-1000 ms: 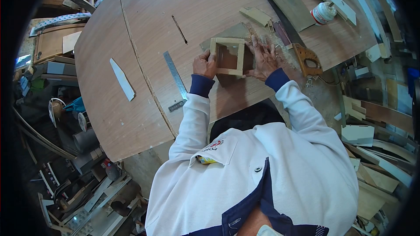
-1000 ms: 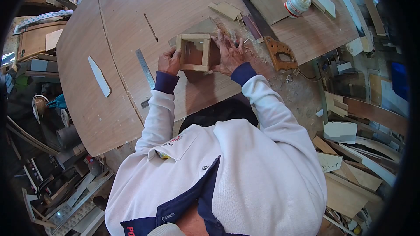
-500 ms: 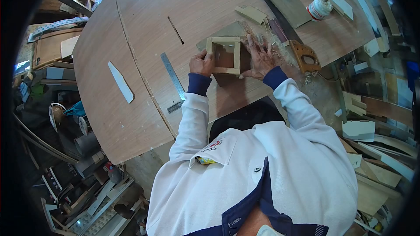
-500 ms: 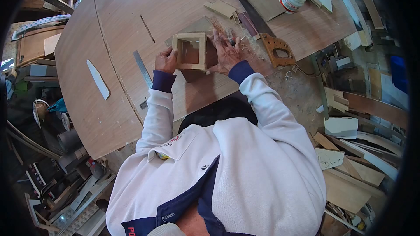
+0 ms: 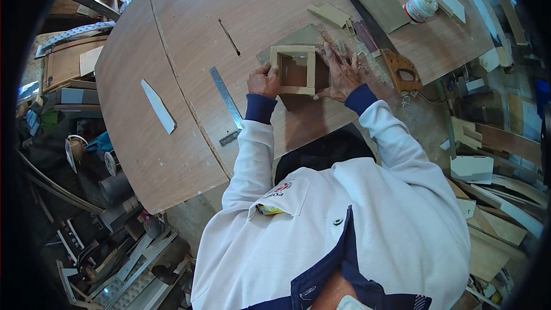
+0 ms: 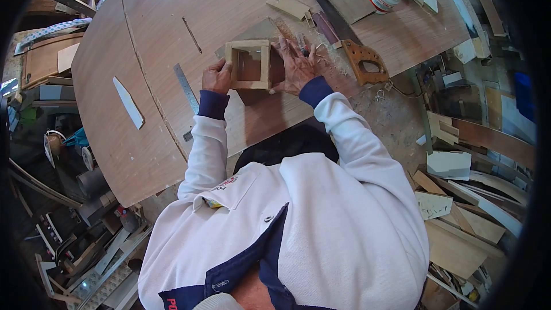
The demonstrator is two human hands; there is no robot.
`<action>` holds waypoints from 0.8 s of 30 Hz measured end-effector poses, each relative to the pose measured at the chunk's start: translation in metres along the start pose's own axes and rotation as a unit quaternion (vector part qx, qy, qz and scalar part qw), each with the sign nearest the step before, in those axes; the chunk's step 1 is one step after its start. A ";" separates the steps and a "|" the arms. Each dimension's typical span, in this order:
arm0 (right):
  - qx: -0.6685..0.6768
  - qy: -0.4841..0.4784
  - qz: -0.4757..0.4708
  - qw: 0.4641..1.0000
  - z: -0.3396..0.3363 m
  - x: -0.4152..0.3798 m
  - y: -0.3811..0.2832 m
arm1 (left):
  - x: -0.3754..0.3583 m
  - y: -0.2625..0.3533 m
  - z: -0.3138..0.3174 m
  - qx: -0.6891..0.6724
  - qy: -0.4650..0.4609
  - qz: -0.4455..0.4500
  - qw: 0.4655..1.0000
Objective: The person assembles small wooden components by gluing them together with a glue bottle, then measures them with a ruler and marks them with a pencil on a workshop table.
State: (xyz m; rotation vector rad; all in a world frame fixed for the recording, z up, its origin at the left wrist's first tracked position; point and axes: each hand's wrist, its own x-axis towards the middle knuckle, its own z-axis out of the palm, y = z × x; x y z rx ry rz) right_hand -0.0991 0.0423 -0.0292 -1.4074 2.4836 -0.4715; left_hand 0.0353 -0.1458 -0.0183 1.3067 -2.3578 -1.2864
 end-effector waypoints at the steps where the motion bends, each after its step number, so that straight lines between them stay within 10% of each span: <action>1: 0.003 0.008 0.000 1.000 0.001 0.000 0.000 | 0.000 -0.001 0.000 0.000 0.000 -0.001 1.000; 24: -0.011 0.002 0.005 1.000 -0.001 0.002 -0.001 | -0.003 0.008 -0.002 0.006 -0.023 -0.010 1.000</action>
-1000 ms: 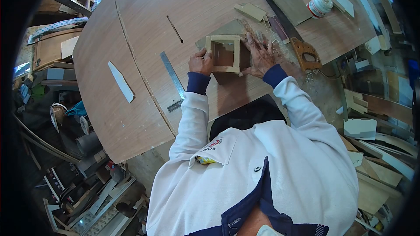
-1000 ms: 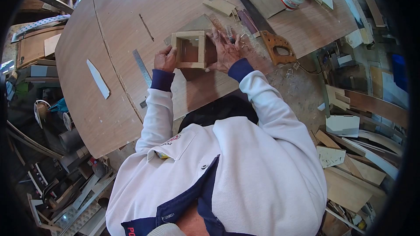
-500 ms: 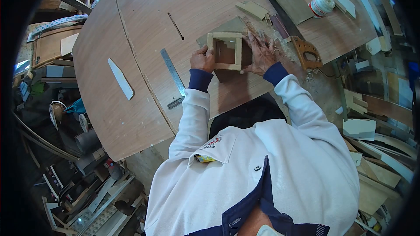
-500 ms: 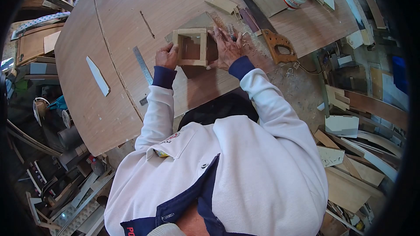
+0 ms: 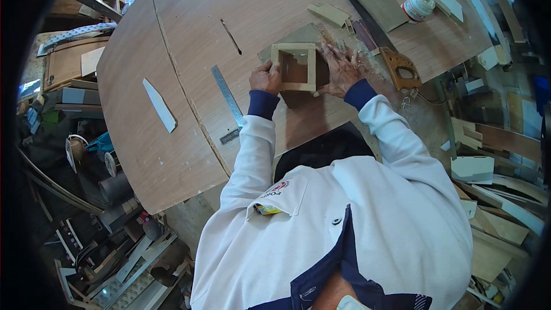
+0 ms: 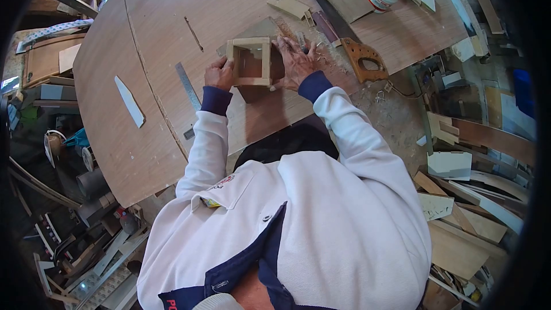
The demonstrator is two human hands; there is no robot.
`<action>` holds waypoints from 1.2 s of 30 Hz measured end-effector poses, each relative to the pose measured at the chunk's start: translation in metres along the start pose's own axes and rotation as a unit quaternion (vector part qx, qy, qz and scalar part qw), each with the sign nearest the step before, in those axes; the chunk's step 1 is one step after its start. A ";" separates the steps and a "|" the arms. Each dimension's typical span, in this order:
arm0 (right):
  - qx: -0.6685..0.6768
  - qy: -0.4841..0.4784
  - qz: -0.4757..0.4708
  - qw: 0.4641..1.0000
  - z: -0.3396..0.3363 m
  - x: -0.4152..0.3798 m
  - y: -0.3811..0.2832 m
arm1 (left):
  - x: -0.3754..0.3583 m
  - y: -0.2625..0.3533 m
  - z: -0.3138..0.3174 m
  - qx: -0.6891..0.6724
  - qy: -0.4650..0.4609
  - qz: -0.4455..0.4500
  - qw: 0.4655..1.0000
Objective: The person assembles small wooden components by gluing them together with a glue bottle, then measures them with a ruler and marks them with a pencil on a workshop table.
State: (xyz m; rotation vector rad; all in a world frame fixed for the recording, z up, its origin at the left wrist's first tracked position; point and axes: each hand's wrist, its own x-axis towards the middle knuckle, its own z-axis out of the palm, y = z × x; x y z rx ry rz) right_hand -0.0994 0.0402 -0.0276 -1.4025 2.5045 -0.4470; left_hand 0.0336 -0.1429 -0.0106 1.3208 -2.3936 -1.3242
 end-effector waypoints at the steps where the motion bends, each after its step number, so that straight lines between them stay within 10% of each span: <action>1: -0.002 -0.006 0.000 1.000 -0.001 0.001 0.000 | 0.001 -0.006 0.003 -0.001 0.003 -0.001 1.000; 36: -0.028 0.002 0.007 1.000 -0.006 -0.018 -0.007 | -0.002 -0.015 0.003 0.018 0.062 -0.026 0.998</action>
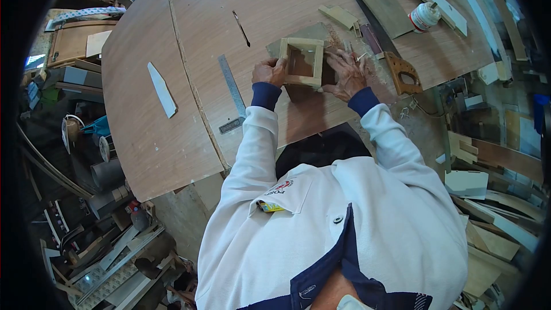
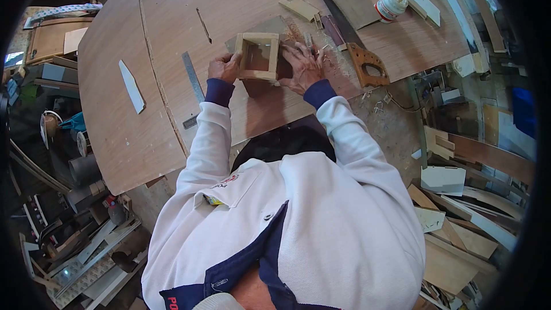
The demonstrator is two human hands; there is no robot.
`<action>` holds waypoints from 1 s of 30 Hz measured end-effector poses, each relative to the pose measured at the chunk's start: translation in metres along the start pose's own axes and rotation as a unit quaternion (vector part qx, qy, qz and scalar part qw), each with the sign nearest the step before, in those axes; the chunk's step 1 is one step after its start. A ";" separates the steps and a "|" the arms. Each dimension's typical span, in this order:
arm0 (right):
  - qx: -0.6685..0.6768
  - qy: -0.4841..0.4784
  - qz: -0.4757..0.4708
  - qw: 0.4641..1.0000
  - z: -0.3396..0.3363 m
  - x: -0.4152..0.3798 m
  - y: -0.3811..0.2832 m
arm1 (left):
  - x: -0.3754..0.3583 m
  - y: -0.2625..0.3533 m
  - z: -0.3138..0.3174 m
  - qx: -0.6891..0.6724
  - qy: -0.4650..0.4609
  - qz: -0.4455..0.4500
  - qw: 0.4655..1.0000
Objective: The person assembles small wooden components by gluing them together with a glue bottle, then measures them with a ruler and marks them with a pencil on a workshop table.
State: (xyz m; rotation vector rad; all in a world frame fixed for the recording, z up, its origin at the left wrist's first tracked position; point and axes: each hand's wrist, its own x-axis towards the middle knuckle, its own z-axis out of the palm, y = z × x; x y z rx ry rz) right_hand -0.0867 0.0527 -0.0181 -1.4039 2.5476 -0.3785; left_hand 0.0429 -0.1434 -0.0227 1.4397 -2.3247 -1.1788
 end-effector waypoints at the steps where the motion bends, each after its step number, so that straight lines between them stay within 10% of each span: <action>1: 0.023 0.022 -0.031 0.999 0.008 -0.003 0.005 | -0.001 0.000 0.000 -0.001 0.000 -0.001 1.000; 30: 0.200 0.203 0.017 0.958 0.037 -0.026 -0.014 | -0.007 -0.001 -0.005 -0.117 -0.027 0.031 0.992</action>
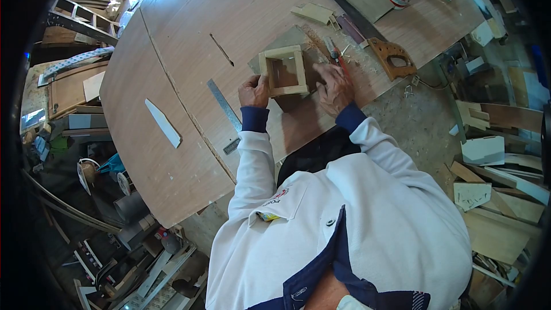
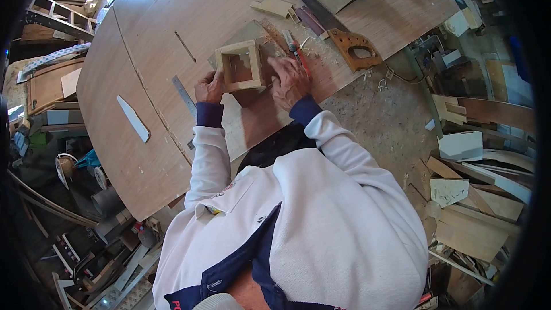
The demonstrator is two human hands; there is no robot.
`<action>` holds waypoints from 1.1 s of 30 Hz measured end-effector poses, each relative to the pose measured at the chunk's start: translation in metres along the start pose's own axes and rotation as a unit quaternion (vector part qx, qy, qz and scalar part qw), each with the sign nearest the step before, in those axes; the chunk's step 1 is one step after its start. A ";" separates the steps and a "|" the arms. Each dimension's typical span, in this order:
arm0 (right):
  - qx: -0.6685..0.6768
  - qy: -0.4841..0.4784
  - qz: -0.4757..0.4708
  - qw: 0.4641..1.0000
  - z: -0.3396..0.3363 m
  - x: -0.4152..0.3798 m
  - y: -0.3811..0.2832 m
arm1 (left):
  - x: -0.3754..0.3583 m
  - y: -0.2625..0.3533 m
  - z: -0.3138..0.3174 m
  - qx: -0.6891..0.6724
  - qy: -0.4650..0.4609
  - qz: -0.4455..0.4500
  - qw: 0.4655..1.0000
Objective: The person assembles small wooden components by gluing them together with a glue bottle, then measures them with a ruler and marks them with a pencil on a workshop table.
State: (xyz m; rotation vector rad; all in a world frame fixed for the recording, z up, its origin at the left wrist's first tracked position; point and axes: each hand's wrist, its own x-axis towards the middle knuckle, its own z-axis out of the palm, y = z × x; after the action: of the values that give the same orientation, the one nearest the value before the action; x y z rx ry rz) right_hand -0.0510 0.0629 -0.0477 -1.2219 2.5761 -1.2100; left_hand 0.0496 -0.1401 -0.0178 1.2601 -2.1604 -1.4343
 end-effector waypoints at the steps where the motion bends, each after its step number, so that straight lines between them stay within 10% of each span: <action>1: 0.007 0.011 0.040 0.999 0.000 0.005 -0.003 | 0.001 -0.002 0.000 0.000 -0.001 0.000 1.000; 33: -0.060 -0.067 0.022 0.996 -0.020 0.045 0.013 | 0.025 0.033 -0.001 0.212 -0.017 0.157 0.964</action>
State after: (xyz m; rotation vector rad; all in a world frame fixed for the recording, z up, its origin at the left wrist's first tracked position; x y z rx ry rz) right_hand -0.0969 0.0501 -0.0307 -1.2146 2.5957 -0.9432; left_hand 0.0185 -0.1553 0.0047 0.9483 -2.6394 -0.9028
